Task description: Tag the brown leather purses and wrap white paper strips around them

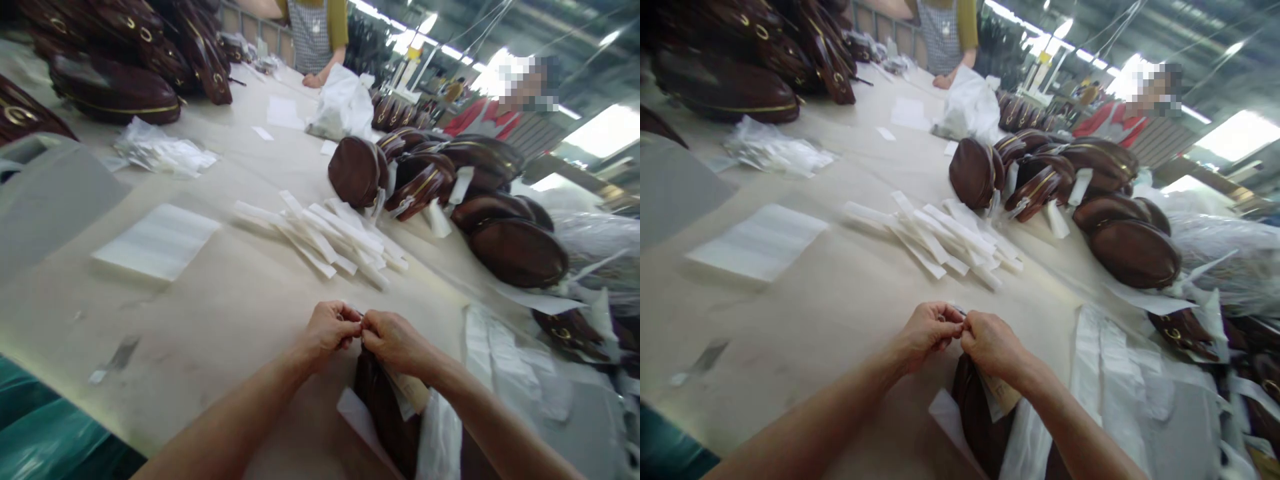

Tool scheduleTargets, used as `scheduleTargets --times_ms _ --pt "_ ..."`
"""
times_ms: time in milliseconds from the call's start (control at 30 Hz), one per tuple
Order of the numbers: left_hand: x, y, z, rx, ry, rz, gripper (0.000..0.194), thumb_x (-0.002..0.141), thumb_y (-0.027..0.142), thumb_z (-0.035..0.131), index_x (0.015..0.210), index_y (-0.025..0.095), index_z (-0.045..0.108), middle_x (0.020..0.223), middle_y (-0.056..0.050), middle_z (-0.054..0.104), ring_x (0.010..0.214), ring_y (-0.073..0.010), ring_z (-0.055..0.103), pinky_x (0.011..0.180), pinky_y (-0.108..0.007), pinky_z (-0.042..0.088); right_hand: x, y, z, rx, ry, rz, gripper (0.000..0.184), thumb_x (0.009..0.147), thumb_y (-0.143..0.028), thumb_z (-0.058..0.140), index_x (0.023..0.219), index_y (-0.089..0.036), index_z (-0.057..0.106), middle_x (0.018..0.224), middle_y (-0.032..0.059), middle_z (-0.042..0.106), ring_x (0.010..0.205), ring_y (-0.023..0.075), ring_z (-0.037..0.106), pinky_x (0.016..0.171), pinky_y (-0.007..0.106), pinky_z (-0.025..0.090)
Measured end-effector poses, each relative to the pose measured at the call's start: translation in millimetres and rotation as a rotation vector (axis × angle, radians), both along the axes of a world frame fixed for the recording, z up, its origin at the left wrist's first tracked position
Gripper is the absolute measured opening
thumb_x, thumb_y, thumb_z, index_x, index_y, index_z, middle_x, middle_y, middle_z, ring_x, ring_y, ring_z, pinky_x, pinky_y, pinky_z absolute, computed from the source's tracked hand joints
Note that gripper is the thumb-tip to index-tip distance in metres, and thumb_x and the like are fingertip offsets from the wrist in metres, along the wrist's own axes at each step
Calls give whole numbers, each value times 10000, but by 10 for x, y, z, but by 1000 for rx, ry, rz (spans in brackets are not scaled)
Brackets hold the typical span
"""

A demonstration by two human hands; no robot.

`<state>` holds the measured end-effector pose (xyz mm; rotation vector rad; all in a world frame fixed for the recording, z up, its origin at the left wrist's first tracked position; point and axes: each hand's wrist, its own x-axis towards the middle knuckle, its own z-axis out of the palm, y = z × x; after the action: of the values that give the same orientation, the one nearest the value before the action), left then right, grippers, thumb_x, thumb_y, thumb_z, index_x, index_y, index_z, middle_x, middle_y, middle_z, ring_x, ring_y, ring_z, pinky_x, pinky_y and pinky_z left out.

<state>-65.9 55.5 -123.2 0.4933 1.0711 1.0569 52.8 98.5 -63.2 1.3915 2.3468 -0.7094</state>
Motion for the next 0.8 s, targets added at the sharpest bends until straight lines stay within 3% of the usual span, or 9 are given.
scheduleTargets --times_ms 100,267,433,533,633,800 --pt "17 -2 3 -21 -39 108 217 483 161 696 650 123 563 467 50 529 336 -25 353 341 -157 203 -9 -3 10 5 24 -15 222 733 -136 432 777 -141 649 767 80 686 646 142 561 548 219 319" --pt "13 19 23 -44 -120 183 304 410 195 747 641 123 563 509 29 569 324 -13 329 345 -162 157 -16 -25 58 -3 99 -66 231 729 -114 437 787 -153 657 743 53 681 636 127 555 554 212 327" --pt "5 24 18 -68 -326 60 351 414 223 787 667 107 574 536 9 577 329 5 300 364 -156 150 82 -18 97 -173 287 -277 171 725 -194 504 796 -144 651 572 -4 611 515 104 521 492 199 334" --pt "3 4 15 -98 -410 57 396 404 197 806 716 122 575 549 12 579 368 -6 351 395 -144 187 187 -2 97 -308 466 -406 212 671 -231 580 844 -130 652 552 -34 573 486 85 468 469 193 317" --pt "8 -23 11 -78 -401 91 426 374 163 815 729 135 580 568 24 580 408 -23 406 417 -149 222 263 -13 99 -367 540 -439 255 618 -218 626 851 -122 664 524 -57 536 475 67 413 469 189 301" --pt "-1 -37 6 7 -350 80 403 371 197 835 694 121 605 546 18 587 458 -57 480 497 -181 348 277 -64 147 -348 561 -430 289 615 -297 671 854 -137 694 589 -24 605 530 84 475 505 202 335"
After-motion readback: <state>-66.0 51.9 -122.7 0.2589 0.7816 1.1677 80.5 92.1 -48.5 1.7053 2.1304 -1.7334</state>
